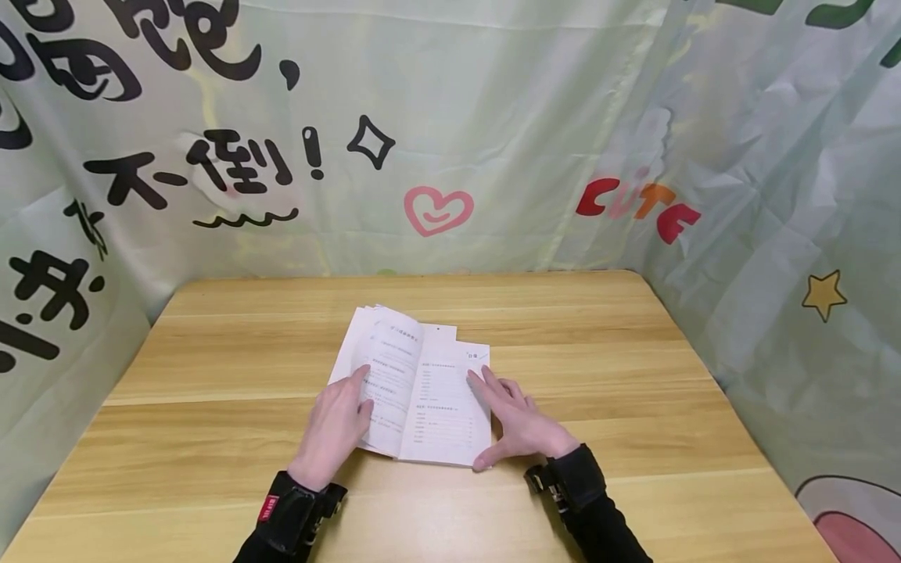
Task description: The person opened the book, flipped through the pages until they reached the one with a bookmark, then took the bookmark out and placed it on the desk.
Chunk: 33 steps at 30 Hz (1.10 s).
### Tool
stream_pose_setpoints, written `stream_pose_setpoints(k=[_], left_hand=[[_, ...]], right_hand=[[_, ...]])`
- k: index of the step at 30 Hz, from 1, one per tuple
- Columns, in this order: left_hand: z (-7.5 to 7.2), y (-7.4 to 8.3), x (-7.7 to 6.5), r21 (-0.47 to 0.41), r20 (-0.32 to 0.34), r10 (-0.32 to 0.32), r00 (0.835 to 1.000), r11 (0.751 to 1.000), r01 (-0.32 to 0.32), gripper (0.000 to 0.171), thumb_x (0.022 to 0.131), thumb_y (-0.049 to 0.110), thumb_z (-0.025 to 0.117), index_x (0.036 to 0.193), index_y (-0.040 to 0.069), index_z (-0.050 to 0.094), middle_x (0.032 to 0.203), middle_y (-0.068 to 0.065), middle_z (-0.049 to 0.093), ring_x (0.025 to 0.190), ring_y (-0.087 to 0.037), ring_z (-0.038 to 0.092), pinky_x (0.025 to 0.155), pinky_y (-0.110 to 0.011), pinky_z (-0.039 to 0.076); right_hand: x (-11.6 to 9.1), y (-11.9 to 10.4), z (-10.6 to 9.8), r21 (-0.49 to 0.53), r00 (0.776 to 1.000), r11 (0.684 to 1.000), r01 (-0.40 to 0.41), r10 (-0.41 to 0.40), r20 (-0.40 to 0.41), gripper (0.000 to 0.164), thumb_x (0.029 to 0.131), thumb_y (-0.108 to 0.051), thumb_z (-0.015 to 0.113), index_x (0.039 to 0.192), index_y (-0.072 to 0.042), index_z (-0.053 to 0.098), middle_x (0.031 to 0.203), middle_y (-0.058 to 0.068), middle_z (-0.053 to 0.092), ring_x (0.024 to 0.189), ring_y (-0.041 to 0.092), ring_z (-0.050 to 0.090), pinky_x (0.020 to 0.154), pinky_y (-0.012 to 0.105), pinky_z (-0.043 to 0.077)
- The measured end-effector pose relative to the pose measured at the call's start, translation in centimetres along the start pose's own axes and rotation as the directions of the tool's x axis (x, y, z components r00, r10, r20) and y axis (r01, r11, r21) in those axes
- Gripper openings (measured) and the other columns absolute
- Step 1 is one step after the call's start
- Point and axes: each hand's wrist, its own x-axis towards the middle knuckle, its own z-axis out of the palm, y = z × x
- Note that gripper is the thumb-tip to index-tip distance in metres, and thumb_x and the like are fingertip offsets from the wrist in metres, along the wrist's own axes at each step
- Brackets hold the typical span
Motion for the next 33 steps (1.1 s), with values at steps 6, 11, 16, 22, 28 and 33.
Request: stream_pose_setpoints(k=[6, 11, 16, 22, 28, 33], left_hand=[[0.0, -0.3, -0.2, 0.034, 0.028, -0.024, 0.999, 0.999, 0.023, 0.046, 0.076, -0.004, 0.069, 0.119, -0.017, 0.058, 0.082, -0.020, 0.066, 0.068, -0.026, 0.056, 0.055, -0.039, 0.049], [0.3, -0.5, -0.4, 0.119, 0.038, -0.034, 0.999, 0.993, 0.029, 0.047, 0.073, 0.000, 0.072, 0.118, -0.011, 0.061, 0.105, -0.028, 0.059, 0.089, -0.039, 0.055, 0.066, -0.049, 0.051], [0.7, -1.1, -0.2, 0.102, -0.013, 0.059, 0.998, 0.993, -0.058, 0.059, 0.067, -0.005, 0.074, 0.124, -0.005, 0.060, 0.140, -0.033, 0.036, 0.124, -0.048, 0.035, 0.095, -0.064, 0.038], [1.3, -1.1, 0.0, -0.026, 0.132, 0.240, 0.962, 0.971, -0.238, 0.062, 0.068, -0.022, 0.062, 0.126, 0.000, 0.061, 0.149, -0.023, 0.034, 0.137, -0.038, 0.025, 0.109, -0.058, 0.024], [2.0, -0.8, -0.2, -0.108, 0.270, 0.285, 0.920, 0.958, -0.265, 0.056, 0.073, -0.010, 0.057, 0.128, 0.000, 0.059, 0.148, -0.019, 0.039, 0.137, -0.036, 0.028, 0.107, -0.063, 0.025], [2.2, 0.0, -0.4, -0.092, 0.294, 0.277, 0.915, 0.961, -0.262, 0.059, 0.077, 0.025, 0.071, 0.130, 0.002, 0.058, 0.149, -0.020, 0.035, 0.137, -0.039, 0.023, 0.105, -0.068, 0.023]], right_hand=[[0.1, -0.1, 0.0, -0.004, 0.999, 1.000, 0.000, 0.000, 0.036, 0.129, 0.051, -0.050, 0.086, 0.155, -0.016, 0.018, 0.159, 0.017, 0.003, 0.136, 0.038, 0.013, 0.098, 0.077, 0.015], [0.2, -0.1, 0.0, 0.001, 0.999, 1.000, -0.001, 0.000, 0.048, 0.128, 0.050, -0.048, 0.086, 0.155, -0.015, 0.020, 0.160, 0.016, 0.003, 0.136, 0.039, 0.012, 0.099, 0.076, 0.014], [0.4, 0.0, -0.1, 0.021, 0.999, 1.000, 0.009, -0.010, 0.045, 0.126, 0.052, -0.046, 0.087, 0.154, -0.014, 0.021, 0.160, 0.015, 0.006, 0.137, 0.039, 0.012, 0.098, 0.077, 0.013], [0.9, 0.5, -0.3, 0.056, 0.998, 0.998, 0.039, -0.042, 0.045, 0.124, 0.054, -0.044, 0.087, 0.154, -0.012, 0.021, 0.160, 0.013, 0.009, 0.138, 0.038, 0.011, 0.096, 0.080, 0.011], [1.1, 0.5, -0.3, 0.043, 0.999, 0.998, 0.035, -0.036, 0.036, 0.125, 0.053, -0.045, 0.087, 0.154, -0.013, 0.021, 0.160, 0.011, 0.012, 0.138, 0.036, 0.013, 0.096, 0.080, 0.012], [1.3, 0.5, -0.4, 0.026, 0.999, 0.999, 0.037, -0.038, 0.023, 0.124, 0.053, -0.044, 0.087, 0.154, -0.012, 0.022, 0.159, 0.012, 0.014, 0.137, 0.037, 0.016, 0.097, 0.079, 0.014]])
